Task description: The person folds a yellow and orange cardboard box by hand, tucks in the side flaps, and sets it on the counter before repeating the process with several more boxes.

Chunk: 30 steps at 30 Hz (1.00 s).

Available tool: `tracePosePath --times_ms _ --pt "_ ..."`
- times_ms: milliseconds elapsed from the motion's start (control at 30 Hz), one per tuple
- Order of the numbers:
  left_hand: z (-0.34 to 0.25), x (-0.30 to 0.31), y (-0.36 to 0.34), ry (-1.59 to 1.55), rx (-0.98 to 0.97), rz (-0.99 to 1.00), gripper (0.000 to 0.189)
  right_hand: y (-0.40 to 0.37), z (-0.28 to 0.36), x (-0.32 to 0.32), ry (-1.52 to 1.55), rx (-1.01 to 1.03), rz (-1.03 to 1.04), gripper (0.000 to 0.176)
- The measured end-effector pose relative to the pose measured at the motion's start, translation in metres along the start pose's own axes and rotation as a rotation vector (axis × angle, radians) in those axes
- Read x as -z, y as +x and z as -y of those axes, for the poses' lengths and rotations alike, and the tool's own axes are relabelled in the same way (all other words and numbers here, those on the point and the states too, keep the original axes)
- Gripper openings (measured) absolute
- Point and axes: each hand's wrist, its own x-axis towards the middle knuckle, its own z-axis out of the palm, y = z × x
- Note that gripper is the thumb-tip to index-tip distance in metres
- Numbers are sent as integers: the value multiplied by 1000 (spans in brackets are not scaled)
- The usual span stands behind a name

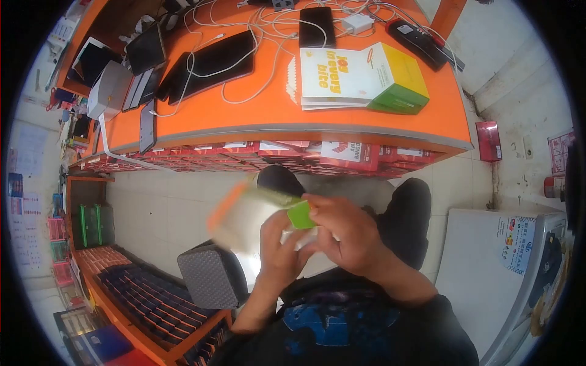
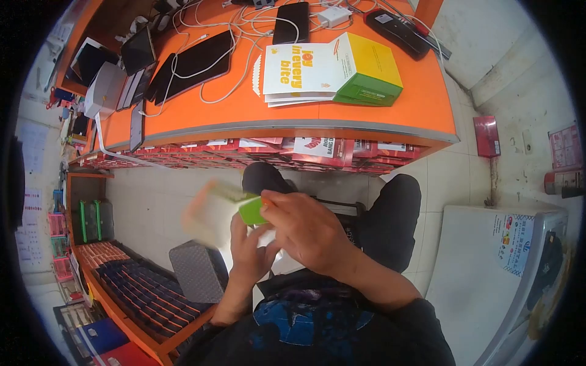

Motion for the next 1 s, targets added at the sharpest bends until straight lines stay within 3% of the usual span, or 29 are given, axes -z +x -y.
tracePosePath --times_ms 33,67,133,200,267,300,367,433,533,667,733,833,1000 --pt "1 2 -1 -154 136 7 62 -1 5 2 -54 -11 18 48" --pt "0 0 -1 -152 142 8 62 0 6 4 -49 -14 21 48" --pt "-1 -6 2 -1122 546 -278 81 -1 6 7 -189 106 143 34" --pt "5 0 1 -1149 636 -209 85 -4 9 1 -170 124 110 30" --pt "5 0 5 -1257 914 -262 68 -2 8 -2 -161 144 72 28" --pt "0 4 12 -1422 939 -295 48 1 7 -1 -220 178 62 27" --pt "-12 2 19 -1451 919 -285 45 4 10 3 -284 209 51 27" --pt "-25 -1 21 -1489 905 -295 41 5 17 8 -353 109 -94 29" --pt "-43 -4 27 -1624 801 -355 31 -8 9 9 -269 89 -72 32" --pt "-34 -10 19 -1386 726 -396 24 -9 6 5 -183 55 -23 33" --pt "-33 -7 17 -1277 715 -371 22 -9 9 2 -52 -40 -45 26" --pt "-38 -1 18 -1077 684 -336 20 -3 5 4 -89 -5 -29 35" --pt "-36 6 18 -926 643 -253 20 -4 5 14 -148 -20 72 32"
